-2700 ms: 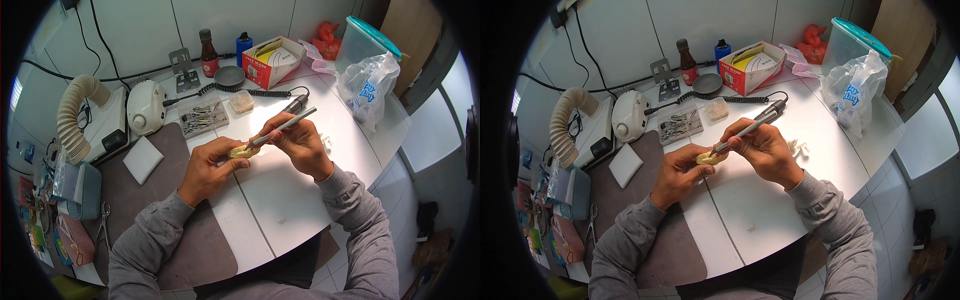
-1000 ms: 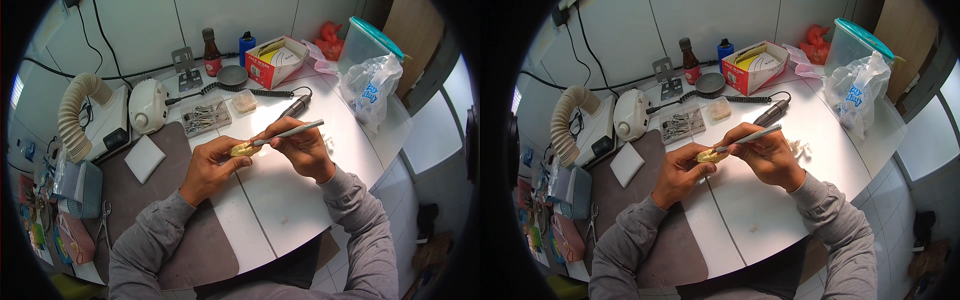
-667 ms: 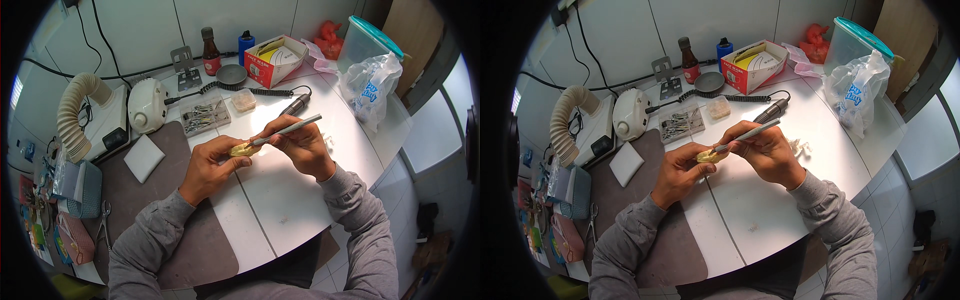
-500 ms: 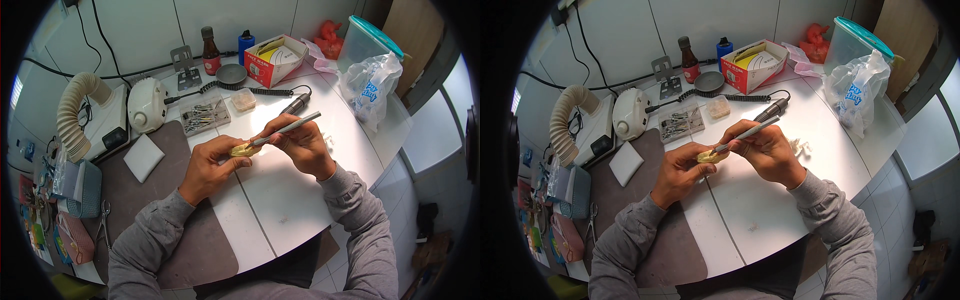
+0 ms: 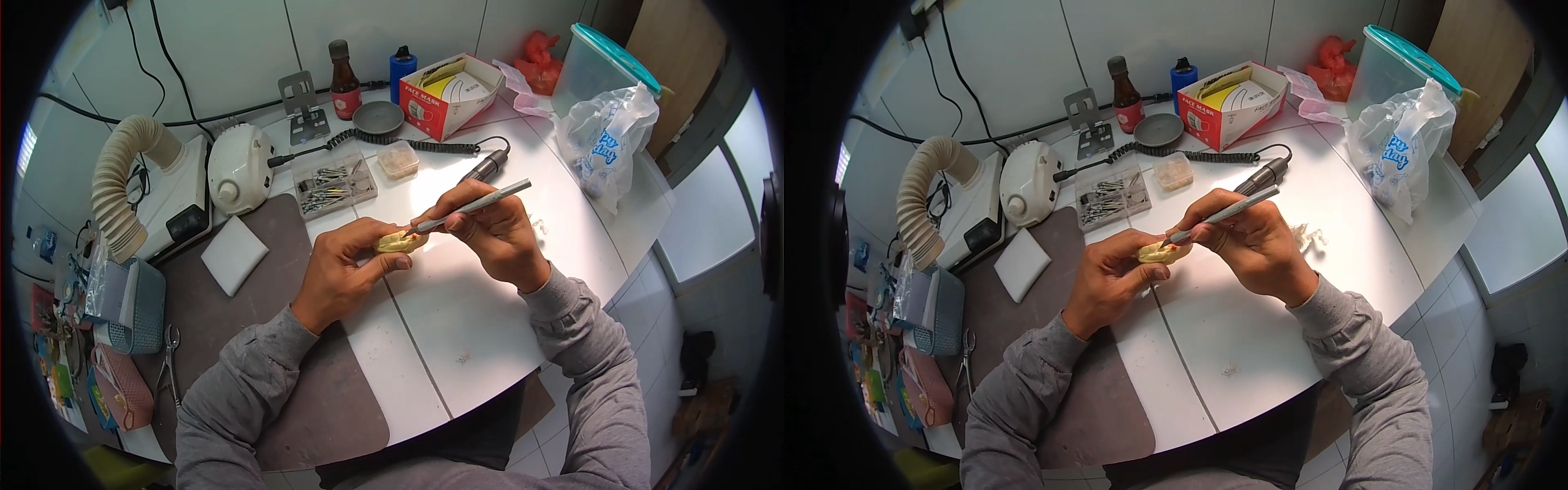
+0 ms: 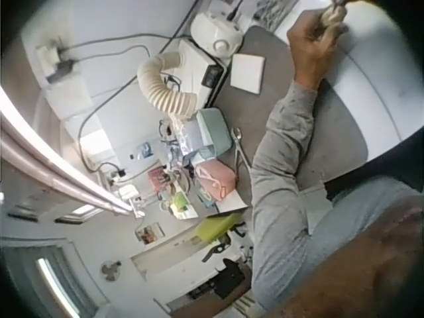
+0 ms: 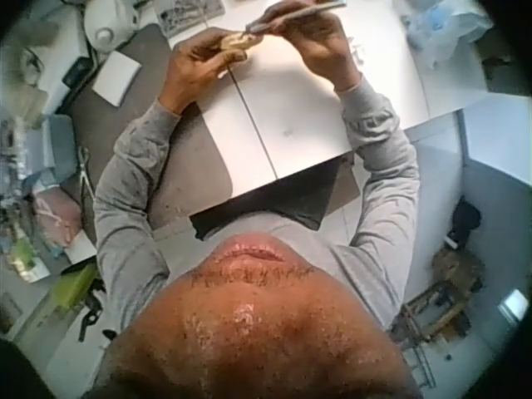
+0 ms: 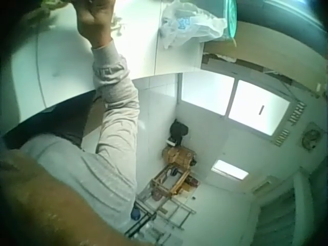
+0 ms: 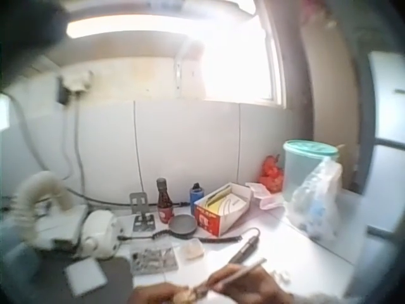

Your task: Trimming and refining a yellow dental plaster model using a scalpel on a laboratory workbench.

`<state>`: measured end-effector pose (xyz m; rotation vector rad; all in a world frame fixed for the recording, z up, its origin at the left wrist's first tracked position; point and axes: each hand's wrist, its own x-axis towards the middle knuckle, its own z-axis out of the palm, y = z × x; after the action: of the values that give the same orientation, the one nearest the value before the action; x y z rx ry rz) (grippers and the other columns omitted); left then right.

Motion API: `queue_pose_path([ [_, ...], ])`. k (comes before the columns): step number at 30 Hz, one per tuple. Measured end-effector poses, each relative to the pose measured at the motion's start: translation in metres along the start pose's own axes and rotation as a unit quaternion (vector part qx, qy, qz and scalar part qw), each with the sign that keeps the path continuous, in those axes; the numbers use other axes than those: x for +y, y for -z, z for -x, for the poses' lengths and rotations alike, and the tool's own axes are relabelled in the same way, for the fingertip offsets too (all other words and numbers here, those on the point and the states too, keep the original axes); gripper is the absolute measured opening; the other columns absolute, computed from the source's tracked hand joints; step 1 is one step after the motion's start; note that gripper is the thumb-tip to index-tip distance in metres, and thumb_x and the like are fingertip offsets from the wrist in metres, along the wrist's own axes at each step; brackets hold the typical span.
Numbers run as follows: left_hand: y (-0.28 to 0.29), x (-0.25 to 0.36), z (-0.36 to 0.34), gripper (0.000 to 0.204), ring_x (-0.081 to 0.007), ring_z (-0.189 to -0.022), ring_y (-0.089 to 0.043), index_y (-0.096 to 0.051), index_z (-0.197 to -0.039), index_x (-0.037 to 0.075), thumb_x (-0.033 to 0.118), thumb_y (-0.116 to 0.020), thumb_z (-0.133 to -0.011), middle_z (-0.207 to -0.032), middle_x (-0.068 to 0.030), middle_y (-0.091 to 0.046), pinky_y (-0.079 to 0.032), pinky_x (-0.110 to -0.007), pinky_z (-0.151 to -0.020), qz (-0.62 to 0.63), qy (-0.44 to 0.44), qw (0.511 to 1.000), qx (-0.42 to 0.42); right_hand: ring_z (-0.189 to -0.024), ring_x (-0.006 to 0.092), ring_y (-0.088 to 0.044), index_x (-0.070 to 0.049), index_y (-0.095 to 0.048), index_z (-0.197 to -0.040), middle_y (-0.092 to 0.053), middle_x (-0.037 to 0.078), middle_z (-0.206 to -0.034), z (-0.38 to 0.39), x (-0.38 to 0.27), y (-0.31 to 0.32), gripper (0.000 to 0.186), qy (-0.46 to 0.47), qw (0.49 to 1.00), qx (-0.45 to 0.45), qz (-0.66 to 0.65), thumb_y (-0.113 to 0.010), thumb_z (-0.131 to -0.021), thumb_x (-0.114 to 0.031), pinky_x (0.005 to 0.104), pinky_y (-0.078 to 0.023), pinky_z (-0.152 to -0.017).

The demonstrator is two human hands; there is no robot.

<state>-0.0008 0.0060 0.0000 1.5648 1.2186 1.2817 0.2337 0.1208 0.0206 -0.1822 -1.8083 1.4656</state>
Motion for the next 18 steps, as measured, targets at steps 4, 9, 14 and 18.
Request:
queue_pose_path([
  [4, 0.001, -0.0015, -0.0006, 0.034, -0.011, -0.1, -0.069, -0.08, -0.124, -0.001, 0.02, -0.089, -0.098, -0.111, -0.0045, -0.077, -0.055, -0.028, -0.089, -0.001, -0.001, 1.0, 0.002, -0.111, 0.0225, -0.078, 0.005, -0.071, -0.12, -0.076, 0.014, -0.113, -0.0015, -0.0026, 0.0014, 0.013, 0.015, 0.997, -0.018, 0.071, -0.068, -0.108, 0.003, 0.0343, -0.064, -0.099],
  [9, 0.0006, -0.0011, 0.0004, 0.035, -0.0108, -0.098, -0.068, -0.08, -0.123, -0.001, 0.021, -0.089, -0.098, -0.11, -0.0045, -0.077, -0.055, -0.029, -0.088, 0.0, -0.002, 1.0, 0.005, -0.111, 0.0222, -0.078, 0.005, -0.072, -0.119, -0.077, 0.013, -0.112, -0.0003, 0.0003, -0.0009, 0.013, 0.026, 0.997, -0.017, 0.07, -0.069, -0.107, 0.004, 0.0334, -0.064, -0.098],
  [14, 0.0023, -0.002, 0.0004, 0.035, -0.0134, -0.101, -0.073, -0.08, -0.125, -0.001, 0.017, -0.089, -0.097, -0.112, -0.0075, -0.079, -0.059, -0.03, -0.091, -0.019, 0.001, 1.0, 0.001, -0.11, 0.0224, -0.078, 0.004, -0.073, -0.119, -0.077, 0.014, -0.113, -0.0001, 0.0012, -0.0005, 0.012, 0.012, 0.998, -0.015, 0.052, -0.069, -0.107, 0.003, 0.0341, -0.063, -0.097],
  [18, 0.0014, -0.0026, -0.0003, 0.036, -0.0165, -0.103, -0.076, -0.08, -0.124, -0.002, 0.015, -0.091, -0.094, -0.115, -0.0118, -0.081, -0.061, -0.032, -0.094, -0.024, -0.004, 1.0, 0.007, -0.109, 0.022, -0.077, 0.005, -0.073, -0.119, -0.076, 0.013, -0.113, -0.0007, 0.0, 0.0006, 0.012, 0.013, 0.998, -0.014, 0.065, -0.07, -0.108, 0.001, 0.0339, -0.063, -0.097],
])
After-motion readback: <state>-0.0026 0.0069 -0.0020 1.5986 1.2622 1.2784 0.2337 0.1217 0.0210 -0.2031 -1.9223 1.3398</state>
